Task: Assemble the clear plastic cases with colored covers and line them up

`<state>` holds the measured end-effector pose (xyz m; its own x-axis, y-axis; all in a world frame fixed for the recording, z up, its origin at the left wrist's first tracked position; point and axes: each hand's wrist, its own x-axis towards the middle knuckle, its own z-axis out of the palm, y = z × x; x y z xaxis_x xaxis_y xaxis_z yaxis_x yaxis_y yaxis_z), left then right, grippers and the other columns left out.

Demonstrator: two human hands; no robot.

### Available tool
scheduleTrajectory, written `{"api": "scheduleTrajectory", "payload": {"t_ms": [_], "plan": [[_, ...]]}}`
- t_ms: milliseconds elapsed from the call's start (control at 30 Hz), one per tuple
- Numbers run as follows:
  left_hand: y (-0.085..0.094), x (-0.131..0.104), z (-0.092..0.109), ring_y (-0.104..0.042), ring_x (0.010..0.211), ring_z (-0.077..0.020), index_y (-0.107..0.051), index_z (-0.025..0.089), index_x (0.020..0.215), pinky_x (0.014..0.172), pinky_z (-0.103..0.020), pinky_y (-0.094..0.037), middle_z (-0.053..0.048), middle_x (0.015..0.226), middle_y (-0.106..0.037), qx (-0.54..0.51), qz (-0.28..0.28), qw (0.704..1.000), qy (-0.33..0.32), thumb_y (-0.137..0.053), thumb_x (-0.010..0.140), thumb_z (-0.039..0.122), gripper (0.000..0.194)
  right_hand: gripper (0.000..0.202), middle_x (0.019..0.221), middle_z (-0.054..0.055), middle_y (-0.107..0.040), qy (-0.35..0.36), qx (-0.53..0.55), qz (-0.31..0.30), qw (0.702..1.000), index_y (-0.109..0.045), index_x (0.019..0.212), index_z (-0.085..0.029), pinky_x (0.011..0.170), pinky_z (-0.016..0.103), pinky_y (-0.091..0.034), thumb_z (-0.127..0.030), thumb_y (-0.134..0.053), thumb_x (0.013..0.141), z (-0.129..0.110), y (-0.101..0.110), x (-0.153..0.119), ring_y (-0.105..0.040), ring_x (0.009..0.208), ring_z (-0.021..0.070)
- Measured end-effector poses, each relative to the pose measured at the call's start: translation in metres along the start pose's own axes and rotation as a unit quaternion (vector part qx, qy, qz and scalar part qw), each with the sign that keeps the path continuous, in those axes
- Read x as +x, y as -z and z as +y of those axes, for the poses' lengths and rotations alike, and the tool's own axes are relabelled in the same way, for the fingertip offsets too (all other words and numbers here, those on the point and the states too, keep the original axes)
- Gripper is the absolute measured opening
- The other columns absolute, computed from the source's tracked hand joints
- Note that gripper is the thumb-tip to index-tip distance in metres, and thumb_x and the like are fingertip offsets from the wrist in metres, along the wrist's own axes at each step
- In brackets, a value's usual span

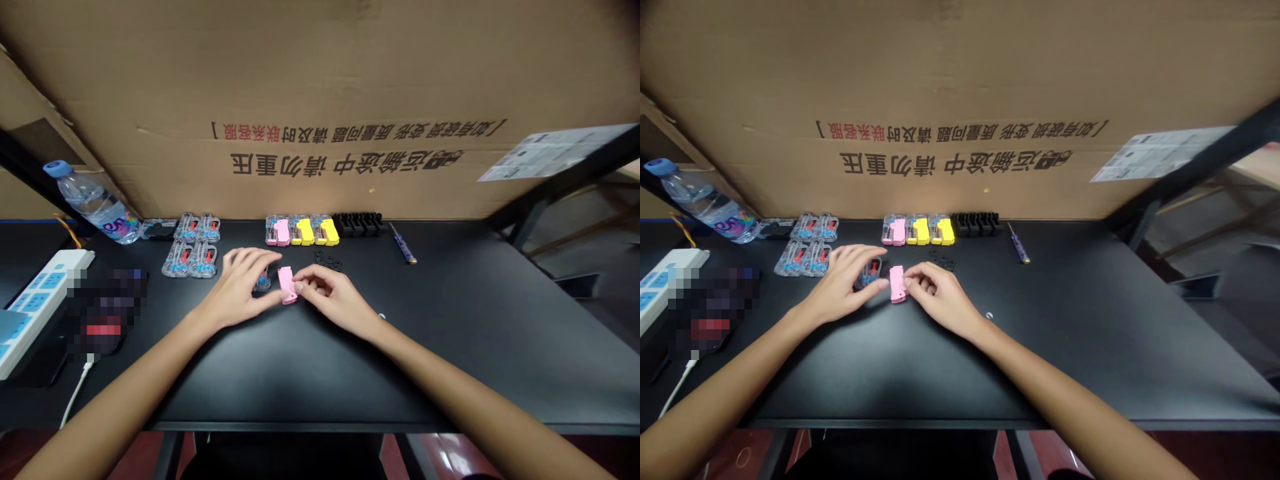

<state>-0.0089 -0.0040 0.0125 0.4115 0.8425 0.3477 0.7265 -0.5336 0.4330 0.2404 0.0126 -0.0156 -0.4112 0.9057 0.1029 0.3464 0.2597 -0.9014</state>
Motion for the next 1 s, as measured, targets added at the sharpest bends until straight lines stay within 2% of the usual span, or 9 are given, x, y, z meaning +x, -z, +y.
{"api": "scheduleTrajectory", "payload": {"t_ms": [67,133,233,300,467,567,667,733,1000], "plan": [[0.006,0.001,-0.007,-0.057,0.136,-0.0314,-0.058,0.024,0.141,0.117,-0.052,-0.035,-0.011,0.142,-0.068,0.016,0.014,1.0,0.015,-0.057,0.102,0.035,0.04,0.019,0.101,0.007,-0.072,0.051,-0.064,0.021,0.996,-0.075,0.111,-0.023,0.073,0.035,-0.058,-0.03,-0.059,0.104,0.002,0.004,-0.001,-0.066,0.08,0.0191],[0.01,0.001,-0.016,-0.058,0.136,-0.0305,-0.058,0.023,0.139,0.119,-0.052,-0.034,-0.01,0.142,-0.068,0.029,0.008,0.999,0.024,-0.052,0.096,0.02,0.043,0.03,0.122,0.011,-0.071,0.12,-0.117,0.018,0.986,-0.074,0.122,-0.025,0.092,0.043,-0.06,-0.017,-0.052,0.104,0.001,0.008,-0.002,-0.07,0.101,0.0238],[0.012,0.001,-0.025,-0.059,0.135,-0.0289,-0.059,0.024,0.132,0.12,-0.052,-0.033,-0.009,0.141,-0.069,0.038,-0.009,0.999,0.035,-0.048,0.088,0.009,0.048,0.051,0.153,0.012,-0.06,0.204,-0.18,-0.03,0.962,-0.071,0.135,-0.03,0.114,0.056,-0.052,-0.004,-0.046,0.099,-0.002,0.012,-0.003,-0.059,0.138,0.0302],[0.011,0.001,-0.027,-0.06,0.134,-0.0283,-0.059,0.025,0.129,0.12,-0.052,-0.033,-0.008,0.14,-0.07,0.04,-0.014,0.998,0.039,-0.047,0.088,0.009,0.046,0.054,0.16,0.01,-0.056,0.219,-0.212,-0.057,0.951,-0.07,0.139,-0.033,0.118,0.061,-0.048,-0.004,-0.048,0.099,-0.003,0.012,-0.002,-0.053,0.147,0.032],[0.011,0.001,-0.024,-0.059,0.137,-0.0288,-0.06,0.025,0.127,0.121,-0.054,-0.03,-0.009,0.145,-0.067,0.044,-0.044,0.998,0.031,-0.05,0.094,0.016,0.036,0.039,0.157,0.01,-0.061,0.212,-0.242,-0.052,0.945,-0.069,0.14,-0.032,0.119,0.065,-0.047,-0.021,-0.061,0.104,0.001,0.014,0.0,-0.054,0.147,0.0344],[0.012,0.001,-0.023,-0.059,0.137,-0.0286,-0.06,0.025,0.128,0.123,-0.055,-0.027,-0.009,0.146,-0.066,0.036,-0.074,0.996,0.025,-0.054,0.101,0.028,0.028,0.039,0.154,0.011,-0.064,0.214,-0.244,-0.058,0.944,-0.067,0.142,-0.032,0.119,0.063,-0.047,-0.027,-0.065,0.104,0.003,0.018,0.001,-0.057,0.145,0.0339],[0.012,0.0,-0.024,-0.057,0.138,-0.0316,-0.061,0.026,0.131,0.123,-0.056,-0.027,-0.009,0.149,-0.064,0.035,-0.1,0.994,0.016,-0.067,0.099,0.05,0.04,0.036,0.148,0.013,-0.065,0.214,-0.248,-0.059,0.943,-0.068,0.141,-0.03,0.115,0.059,-0.051,-0.03,-0.064,0.105,0.003,0.022,0.001,-0.062,0.136,0.0327],[0.011,-0.001,-0.025,-0.055,0.141,-0.0338,-0.061,0.026,0.13,0.122,-0.056,-0.028,-0.01,0.149,-0.063,0.042,-0.105,0.994,0.011,-0.073,0.094,0.056,0.048,0.033,0.142,0.015,-0.066,0.211,-0.249,-0.056,0.944,-0.07,0.138,-0.028,0.111,0.055,-0.054,-0.032,-0.062,0.106,0.002,0.023,0.002,-0.064,0.13,0.0318],[0.012,0.001,-0.026,-0.056,0.138,-0.0347,-0.056,0.028,0.138,0.118,-0.055,-0.036,-0.011,0.144,-0.062,0.012,-0.095,0.995,-0.003,-0.083,0.088,0.052,0.062,0.031,0.112,0.011,-0.074,0.146,-0.194,-0.061,0.968,-0.073,0.134,-0.026,0.095,0.045,-0.057,-0.034,-0.058,0.108,-0.006,0.022,0.001,-0.069,0.105,0.0281]]}}
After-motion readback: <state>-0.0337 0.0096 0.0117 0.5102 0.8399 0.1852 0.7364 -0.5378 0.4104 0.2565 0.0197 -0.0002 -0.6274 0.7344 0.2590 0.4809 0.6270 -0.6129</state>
